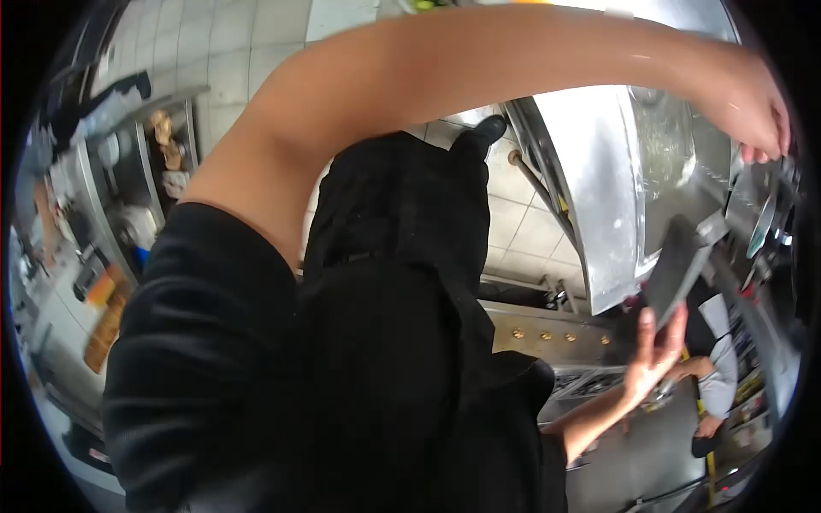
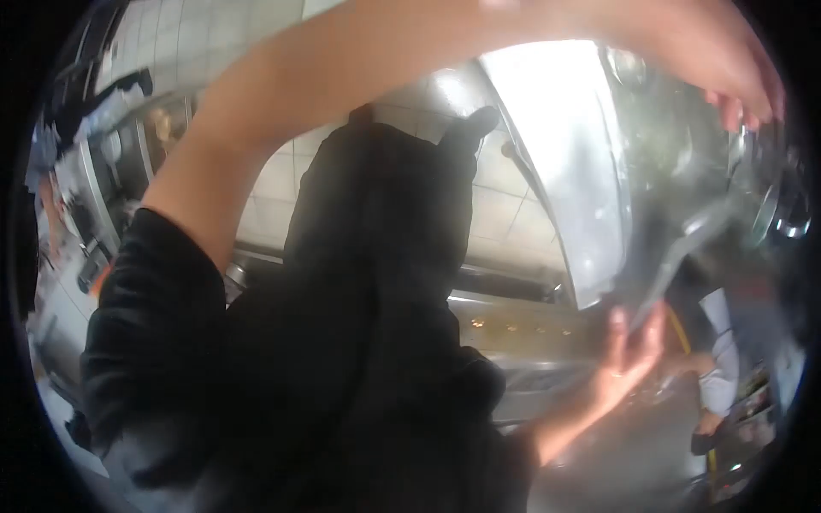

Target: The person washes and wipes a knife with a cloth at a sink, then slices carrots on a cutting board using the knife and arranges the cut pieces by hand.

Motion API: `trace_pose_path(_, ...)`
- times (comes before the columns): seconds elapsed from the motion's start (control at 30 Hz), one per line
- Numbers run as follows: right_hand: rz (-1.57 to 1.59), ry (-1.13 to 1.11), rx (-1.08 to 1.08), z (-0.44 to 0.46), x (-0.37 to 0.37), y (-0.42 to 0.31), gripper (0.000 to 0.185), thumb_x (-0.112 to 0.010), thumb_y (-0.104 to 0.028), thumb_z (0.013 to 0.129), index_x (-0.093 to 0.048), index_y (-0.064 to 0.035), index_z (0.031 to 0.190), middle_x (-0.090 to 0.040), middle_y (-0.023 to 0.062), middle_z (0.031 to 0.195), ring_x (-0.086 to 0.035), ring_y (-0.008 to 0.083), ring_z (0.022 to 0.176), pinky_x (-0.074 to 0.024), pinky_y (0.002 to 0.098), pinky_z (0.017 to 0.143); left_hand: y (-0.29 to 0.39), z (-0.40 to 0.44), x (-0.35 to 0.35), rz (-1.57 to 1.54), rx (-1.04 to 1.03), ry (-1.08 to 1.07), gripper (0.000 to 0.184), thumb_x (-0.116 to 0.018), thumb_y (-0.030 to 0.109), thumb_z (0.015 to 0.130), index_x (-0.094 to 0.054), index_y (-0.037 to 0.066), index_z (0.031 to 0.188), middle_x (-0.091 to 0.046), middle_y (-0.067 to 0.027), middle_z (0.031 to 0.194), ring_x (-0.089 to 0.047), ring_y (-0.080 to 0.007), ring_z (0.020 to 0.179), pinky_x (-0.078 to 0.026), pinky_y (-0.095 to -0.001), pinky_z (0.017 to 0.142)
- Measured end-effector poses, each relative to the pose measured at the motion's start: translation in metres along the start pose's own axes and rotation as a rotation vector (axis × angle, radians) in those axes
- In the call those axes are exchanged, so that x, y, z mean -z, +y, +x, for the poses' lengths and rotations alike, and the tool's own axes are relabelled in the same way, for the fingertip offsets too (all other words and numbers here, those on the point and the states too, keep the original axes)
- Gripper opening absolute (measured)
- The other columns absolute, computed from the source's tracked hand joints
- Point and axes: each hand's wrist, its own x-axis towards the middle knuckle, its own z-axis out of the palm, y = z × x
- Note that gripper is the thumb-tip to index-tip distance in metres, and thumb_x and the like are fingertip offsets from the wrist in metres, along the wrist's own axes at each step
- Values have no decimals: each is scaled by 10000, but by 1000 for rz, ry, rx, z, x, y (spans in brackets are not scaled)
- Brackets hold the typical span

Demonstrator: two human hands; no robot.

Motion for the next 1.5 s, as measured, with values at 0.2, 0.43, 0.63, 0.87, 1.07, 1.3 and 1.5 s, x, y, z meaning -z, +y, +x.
trace_pose_path(0.2, -844, -268, -44, 81, -98, 59, 443, -594, -325, 881, -537, 2, 1174, -640, 228, 929, -638, 328, 893, -477, 393, 764, -169, -266, 101, -379, 68, 977, 224, -551, 88, 901, -580, 41, 1119, -609, -24, 957, -585, -109, 854, -491, -257, 755)
trace_pose_path(0.43, 443, -83, -658, 174, -316, 279, 302, -518, -217, 937, -521, 2, 1144, -617, 99, 985, -590, 243, 903, -468, 378, 854, -116, -655, 103, -450, 828, 1429, 230, -546, 106, 868, -582, 41, 1086, -595, -39, 970, -568, -134, 881, -433, -261, 747)
trace_pose_path(0.63, 528, 265, -472, 360, -304, 389, 166, -552, -106, 904, -544, -46, 1058, -601, 77, 1004, -579, 212, 894, -478, 399, 801, -214, -734, 73, -554, 1035, 1510, 242, -541, 47, 855, -563, 32, 1095, -570, -36, 929, -551, -138, 841, -424, -258, 745)
trace_pose_path(0.87, -1150, 92, 484, 505, -342, 425, 291, -553, -284, 882, -572, -66, 1074, -568, 118, 1082, -553, 275, 1002, -480, 402, 859, -293, -774, 78, -584, 869, 1555, 257, -518, 51, 880, -538, 38, 1136, -567, -40, 936, -540, -143, 855, -422, -273, 760)
trace_pose_path(1.07, -817, 150, 679, 562, -396, 407, 372, -600, -364, 829, -577, -123, 1111, -570, 105, 1163, -517, 351, 1104, -419, 512, 967, -312, -795, 73, -508, 976, 1559, 259, -492, 19, 875, -526, 36, 1131, -565, -45, 917, -550, -144, 848, -430, -271, 756)
trace_pose_path(1.3, -738, 305, 511, 527, -477, 354, 375, -559, -358, 848, -585, -98, 1116, -582, 123, 1151, -531, 335, 1092, -423, 489, 952, -310, -801, 72, -472, 1018, 1558, 272, -511, 17, 862, -521, 35, 1133, -573, -45, 922, -555, -145, 840, -431, -272, 749)
trace_pose_path(1.5, -717, 360, 473, 509, -519, 326, 383, -524, -353, 864, -592, -77, 1121, -591, 139, 1140, -542, 320, 1082, -427, 470, 938, -300, -797, 75, -306, 1019, 1473, 278, -506, 10, 856, -532, 31, 1132, -581, -34, 916, -551, -131, 834, -420, -257, 752)
